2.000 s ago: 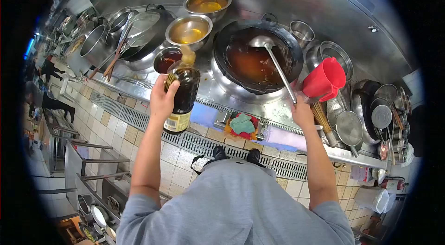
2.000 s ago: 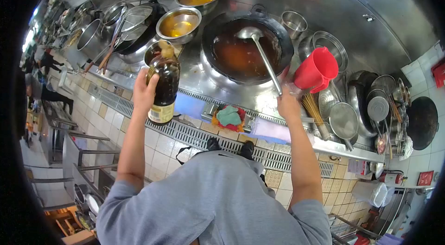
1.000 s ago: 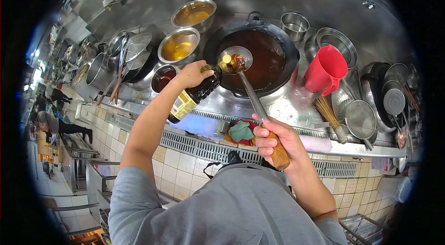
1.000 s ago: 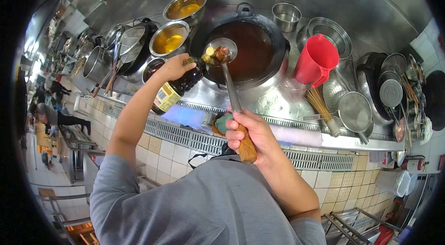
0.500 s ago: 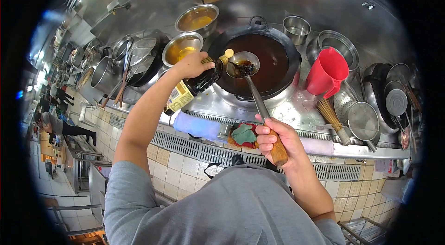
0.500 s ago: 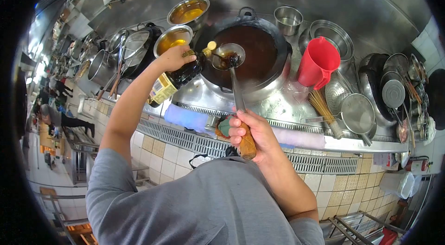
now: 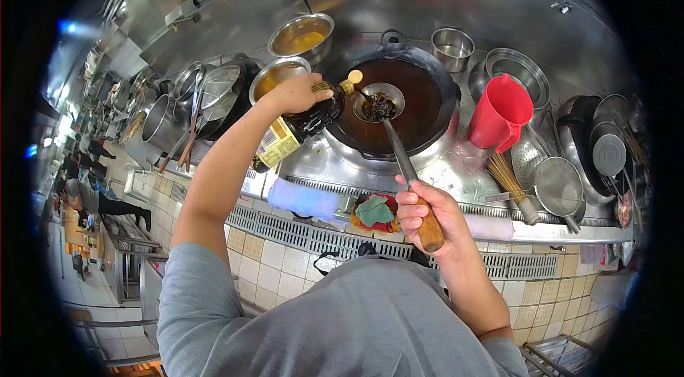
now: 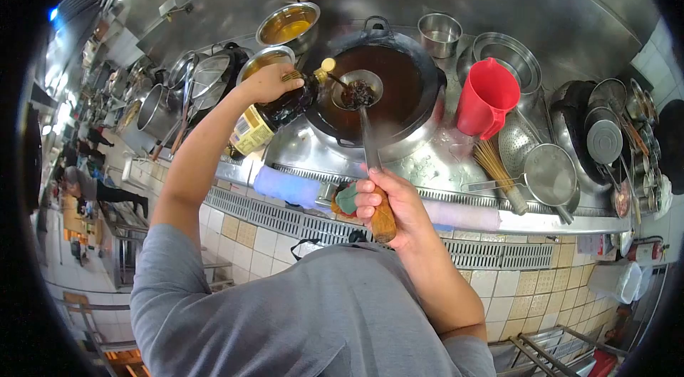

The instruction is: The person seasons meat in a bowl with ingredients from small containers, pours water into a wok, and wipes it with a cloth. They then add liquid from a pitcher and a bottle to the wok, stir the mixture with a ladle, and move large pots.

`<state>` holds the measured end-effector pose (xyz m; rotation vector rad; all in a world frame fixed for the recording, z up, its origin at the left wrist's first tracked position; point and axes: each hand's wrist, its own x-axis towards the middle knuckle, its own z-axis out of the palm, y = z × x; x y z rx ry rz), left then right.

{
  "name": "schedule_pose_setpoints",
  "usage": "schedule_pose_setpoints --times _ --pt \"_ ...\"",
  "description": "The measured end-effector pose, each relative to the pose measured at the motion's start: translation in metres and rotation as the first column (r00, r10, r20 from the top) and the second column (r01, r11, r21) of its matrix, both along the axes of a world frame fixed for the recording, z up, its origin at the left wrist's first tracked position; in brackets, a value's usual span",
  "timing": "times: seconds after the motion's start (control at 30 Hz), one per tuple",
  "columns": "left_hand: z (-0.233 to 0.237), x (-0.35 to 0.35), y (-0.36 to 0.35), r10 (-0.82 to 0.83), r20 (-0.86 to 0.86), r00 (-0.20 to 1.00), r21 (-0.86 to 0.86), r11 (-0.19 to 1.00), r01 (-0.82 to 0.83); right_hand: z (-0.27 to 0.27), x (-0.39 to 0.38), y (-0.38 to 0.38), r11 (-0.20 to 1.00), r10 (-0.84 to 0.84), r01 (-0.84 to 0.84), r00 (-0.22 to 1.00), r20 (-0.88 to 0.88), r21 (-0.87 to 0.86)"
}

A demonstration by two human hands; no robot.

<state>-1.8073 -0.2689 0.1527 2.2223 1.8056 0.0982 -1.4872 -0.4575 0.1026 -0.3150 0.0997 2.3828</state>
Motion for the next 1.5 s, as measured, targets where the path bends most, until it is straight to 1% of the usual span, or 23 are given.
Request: schedule_pose_setpoints --times 0.1,0.2,0.27,0.3,0.37,0.47,0.6,0.67,0.77,0.87,1.1,1.17,1.2,1.27,1.5 --pt "0.004 0.003 0.003 -0.012 0.002 1.000 0.018 1.000 0.012 -0.001 0.002 0.001 1.000 -0.011 0.011 1.000 -0.001 -0.005" --pt "0.010 0.007 0.004 -0.018 -0.001 1.000 -0.020 1.000 0.018 -0.003 0.002 0.003 1.000 -0.019 0.019 1.000 -0.007 0.000" --pt "0.008 0.005 0.008 -0.051 -0.030 0.998 0.043 0.998 0.052 -0.003 0.002 0.004 1.000 -0.024 0.024 1.000 -0.006 0.003" --pt "0.011 0.006 0.009 -0.052 -0.031 0.998 0.043 0.998 0.053 -0.003 0.002 0.004 1.000 -0.025 0.024 1.000 -0.014 -0.008" --pt "0.016 0.009 0.012 -0.050 -0.034 0.998 -0.023 0.999 0.049 -0.003 0.003 0.006 1.000 -0.025 0.025 0.999 -0.022 -0.018" --pt "0.023 0.017 0.009 -0.017 -0.040 0.999 -0.035 0.999 0.016 -0.005 0.003 0.008 0.999 -0.028 0.027 0.999 -0.032 -0.026" --pt "0.023 0.016 0.015 -0.015 -0.037 0.999 -0.035 0.999 0.014 -0.006 0.002 0.010 0.999 -0.037 0.036 0.998 -0.046 -0.032" --pt "0.021 0.014 0.016 -0.058 -0.034 0.998 0.016 0.998 0.059 -0.007 0.002 0.010 0.999 -0.042 0.040 0.998 -0.051 -0.030" --pt "0.021 0.013 0.021 -0.074 -0.052 0.996 0.013 0.997 0.075 -0.010 0.002 0.013 0.998 -0.050 0.049 0.998 -0.047 -0.029" --pt "0.021 0.012 0.023 -0.049 -0.048 0.998 0.024 0.998 0.050 -0.012 0.001 0.013 0.998 -0.056 0.054 0.997 -0.043 -0.038" --pt "0.026 0.015 0.022 -0.066 -0.050 0.997 0.067 0.995 0.069 -0.013 -0.002 0.015 0.997 -0.073 0.073 0.997 0.007 -0.005" --pt "0.042 0.025 0.015 -0.047 -0.087 0.995 -0.025 0.999 0.045 -0.014 -0.003 0.015 0.997 -0.076 0.076 0.997 0.003 -0.003" --pt "0.040 0.023 0.017 -0.046 -0.088 0.995 -0.026 0.999 0.044 -0.013 -0.003 0.015 0.997 -0.080 0.080 0.997 0.009 0.000" --pt "0.036 0.018 0.022 -0.080 -0.083 0.993 0.027 0.996 0.083 -0.013 -0.005 0.017 0.997 -0.081 0.081 0.997 0.011 0.005" --pt "0.038 0.016 0.028 -0.087 -0.031 0.996 0.008 0.996 0.087 -0.022 -0.010 0.016 0.994 -0.109 0.108 0.992 0.060 0.026"
